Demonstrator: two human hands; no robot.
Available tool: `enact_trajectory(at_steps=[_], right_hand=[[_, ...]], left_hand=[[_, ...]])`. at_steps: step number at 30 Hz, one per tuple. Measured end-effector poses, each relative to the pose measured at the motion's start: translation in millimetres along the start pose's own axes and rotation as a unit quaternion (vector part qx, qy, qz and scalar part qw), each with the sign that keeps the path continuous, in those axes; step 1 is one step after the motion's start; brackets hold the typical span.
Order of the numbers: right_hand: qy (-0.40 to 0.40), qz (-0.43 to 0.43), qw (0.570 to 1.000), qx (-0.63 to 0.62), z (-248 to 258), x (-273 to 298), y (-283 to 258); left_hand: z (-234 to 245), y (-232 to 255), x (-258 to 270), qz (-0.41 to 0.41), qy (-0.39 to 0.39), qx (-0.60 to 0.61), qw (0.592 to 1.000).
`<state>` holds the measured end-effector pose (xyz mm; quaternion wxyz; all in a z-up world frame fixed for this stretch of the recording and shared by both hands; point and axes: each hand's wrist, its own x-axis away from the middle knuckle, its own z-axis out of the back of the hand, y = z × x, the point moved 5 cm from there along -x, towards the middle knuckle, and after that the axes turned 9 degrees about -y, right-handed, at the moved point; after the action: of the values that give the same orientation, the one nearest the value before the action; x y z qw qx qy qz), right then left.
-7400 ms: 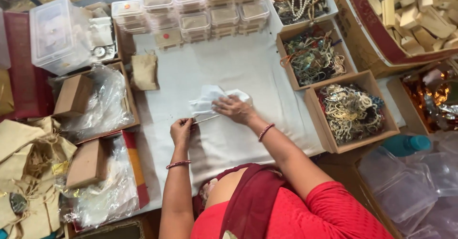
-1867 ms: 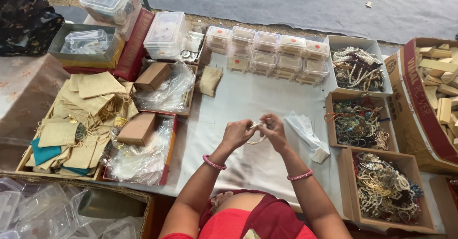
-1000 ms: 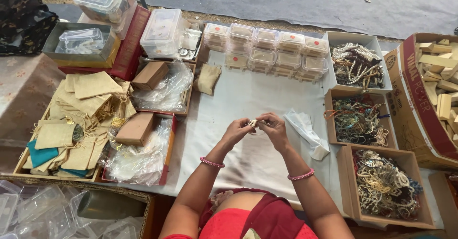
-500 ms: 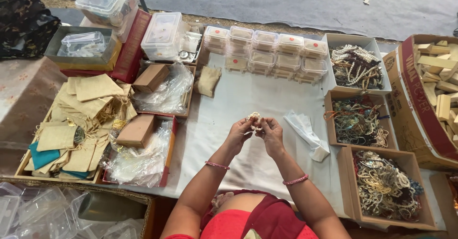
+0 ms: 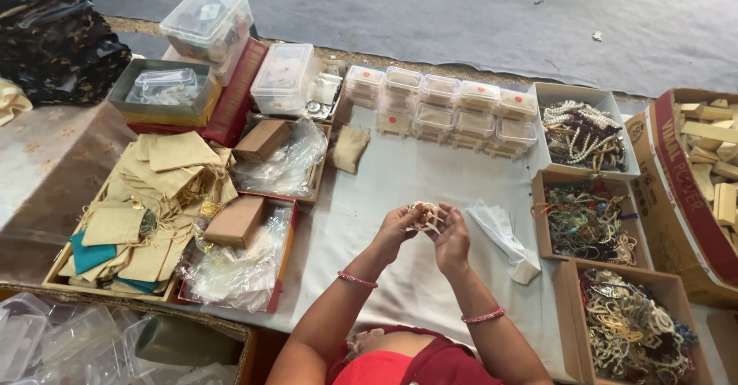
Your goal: The person wipes a small plastic container with a white cloth, then picks up a gold-colored chain from a box. They wipe the chain thoroughly with the cloth, fold it, and place it into a small beige pouch. Finally, they wipe another plastic container.
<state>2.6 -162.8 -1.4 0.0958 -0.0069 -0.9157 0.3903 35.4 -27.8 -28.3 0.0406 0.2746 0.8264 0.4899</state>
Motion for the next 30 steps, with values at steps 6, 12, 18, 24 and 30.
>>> enact_trajectory(at_steps=[6,12,18,24,30], right_hand=[[-0.090,0.126,0.968,0.199,29.5,-11.1,8.0],[-0.108,0.115,0.964,0.214,41.8,-13.9,20.5],[-0.109,-0.029,0.986,0.125,74.9,-27.0,75.2],[-0.093,-0.233,0.968,-0.006,53.9,-11.7,115.5],[-0.009,-0.343,0.939,0.011,111.8,-31.0,173.1]], left_hand=[[-10.5,9.5,12.6,0.021,-0.006,-0.036,0.999],[10.5,-23.2,1.1,0.041,-0.007,-0.063,0.997],[28.7,-52.9,-4.4,-0.027,0.014,-0.107,0.994],[-5.2,-21.0,53.5,-0.080,0.056,-0.804,0.586],[7.4,-49.2,63.1,-0.169,0.074,-0.831,0.524]])
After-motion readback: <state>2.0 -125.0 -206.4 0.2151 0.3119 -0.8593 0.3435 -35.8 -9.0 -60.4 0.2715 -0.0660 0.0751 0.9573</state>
